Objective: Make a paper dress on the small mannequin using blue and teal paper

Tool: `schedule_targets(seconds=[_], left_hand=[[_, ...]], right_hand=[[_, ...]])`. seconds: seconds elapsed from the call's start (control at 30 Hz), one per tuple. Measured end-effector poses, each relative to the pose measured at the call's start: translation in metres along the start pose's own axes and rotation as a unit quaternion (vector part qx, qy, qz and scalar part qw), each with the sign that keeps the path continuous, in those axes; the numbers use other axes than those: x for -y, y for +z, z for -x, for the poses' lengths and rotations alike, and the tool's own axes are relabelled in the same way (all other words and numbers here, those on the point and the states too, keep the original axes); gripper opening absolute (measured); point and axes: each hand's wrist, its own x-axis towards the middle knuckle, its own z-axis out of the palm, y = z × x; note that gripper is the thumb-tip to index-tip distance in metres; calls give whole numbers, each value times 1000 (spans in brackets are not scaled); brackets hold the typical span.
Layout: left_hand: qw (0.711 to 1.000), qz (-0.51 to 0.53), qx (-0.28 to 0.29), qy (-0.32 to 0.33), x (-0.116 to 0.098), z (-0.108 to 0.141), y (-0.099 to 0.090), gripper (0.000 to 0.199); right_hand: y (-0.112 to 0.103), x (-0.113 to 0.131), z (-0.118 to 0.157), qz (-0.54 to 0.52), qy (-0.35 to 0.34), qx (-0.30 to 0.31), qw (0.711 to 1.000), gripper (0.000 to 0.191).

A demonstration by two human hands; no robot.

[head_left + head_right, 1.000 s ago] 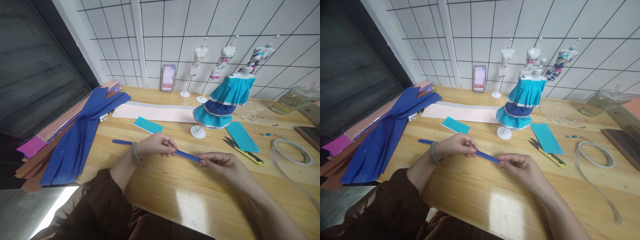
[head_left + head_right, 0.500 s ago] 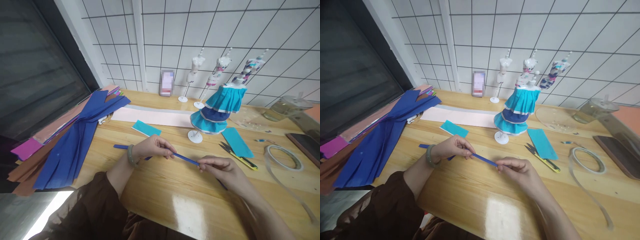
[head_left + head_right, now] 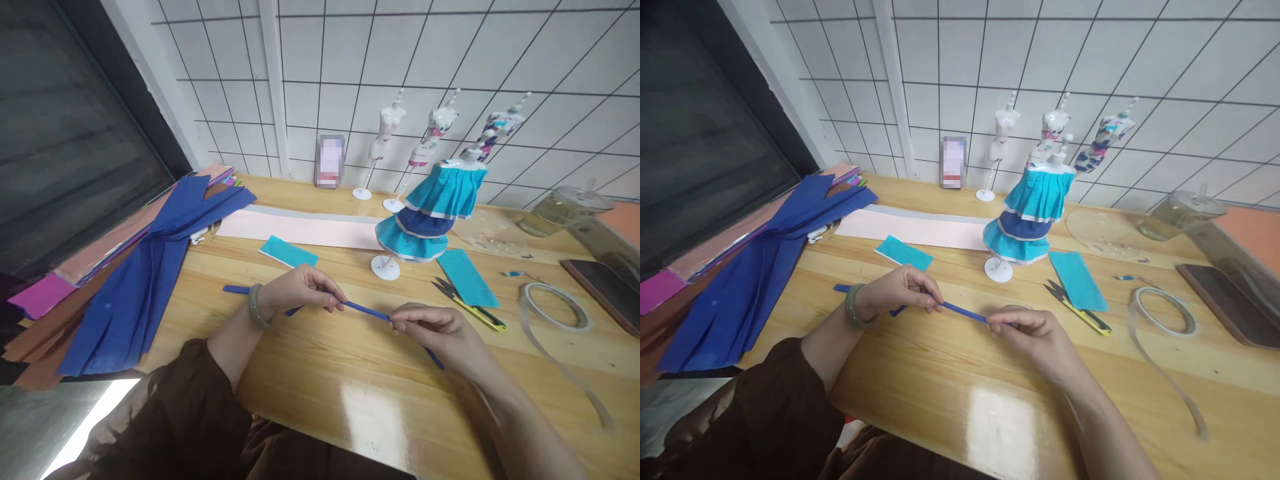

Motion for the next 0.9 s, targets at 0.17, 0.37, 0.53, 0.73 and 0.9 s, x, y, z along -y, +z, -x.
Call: schedule_targets(seconds=[0.17, 0.37, 0.53, 0.73, 0.9], left_hand=[[1000, -17, 2, -15, -2, 1, 0, 26], [996, -82, -8, -24, -8, 2, 0, 27], [992, -126, -5, -18, -2, 0, 2, 29], [987, -158, -23, -19, 0, 0, 6, 28], [980, -193, -42, -24, 1, 0, 9, 26]], right_hand=[[2, 1, 1, 13, 11, -12, 1000, 33], [5, 3, 2, 8, 24, -24, 999, 32], [8, -3, 1, 3, 70, -44, 997, 32], [13, -9, -4, 6, 50, -75, 996, 35], [11, -13, -6, 83, -17, -36, 996, 31]])
